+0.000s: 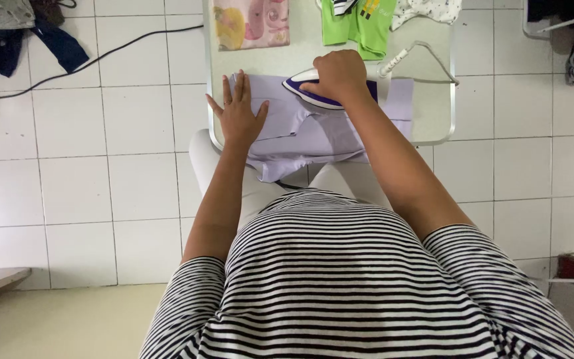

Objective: Ironing a folded piece of clothing on a table

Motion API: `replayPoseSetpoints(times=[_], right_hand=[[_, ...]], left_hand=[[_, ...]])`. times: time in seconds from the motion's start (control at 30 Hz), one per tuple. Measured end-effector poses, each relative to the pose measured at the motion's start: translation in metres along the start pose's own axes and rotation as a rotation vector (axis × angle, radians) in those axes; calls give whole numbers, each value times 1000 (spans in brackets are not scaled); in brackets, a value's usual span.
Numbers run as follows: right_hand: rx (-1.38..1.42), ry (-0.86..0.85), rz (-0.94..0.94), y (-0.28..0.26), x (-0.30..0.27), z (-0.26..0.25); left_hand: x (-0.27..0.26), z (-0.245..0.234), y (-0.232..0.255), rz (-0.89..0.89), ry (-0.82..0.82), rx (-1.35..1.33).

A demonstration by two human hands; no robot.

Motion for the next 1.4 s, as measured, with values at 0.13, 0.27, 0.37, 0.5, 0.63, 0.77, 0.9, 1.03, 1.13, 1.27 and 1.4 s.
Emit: replayPoseSetpoints(times=[0.13,0.27,0.37,0.5,0.63,0.77,0.9,1.03,1.13,1.27,1.4], right_hand=[[20,-105,-51,1,-7,-2],[8,-35,-50,0,-6,3],[23,-12,-23,0,-2,3],[16,11,6,0,3,5],[16,19,11,1,5,6],[144,16,-56,1,-6,-16],[145,-16,-127,2,-10,-15],[148,-15,-100,2,-9,-9],[154,51,-71,4,-4,-3],[168,80,-27,7,1,-4],[173,56,-72,7,-5,-8]], left_hand=[[0,-3,1,-17,-7,4],[0,-4,2,-16,-13,5],[2,-1,1,-23,-73,34],[1,3,0,-15,-17,27],[1,-2,2,-26,-61,14],[1,5,2,-66,-64,40],[1,6,1,-56,-76,30],[2,11,1,-56,-59,29],[2,13,0,-55,-34,42],[3,12,1,-68,-29,45],[1,13,1,-69,-13,33]])
Point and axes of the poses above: each hand's wrist, its own x-axis towards the middle knuckle, its own z-axis out of the palm, y = z × x, the point moved 4 cm from there along x, towards the middle knuckle, and after that the axes turned 12 degrees about x, right-handed, at the moved point
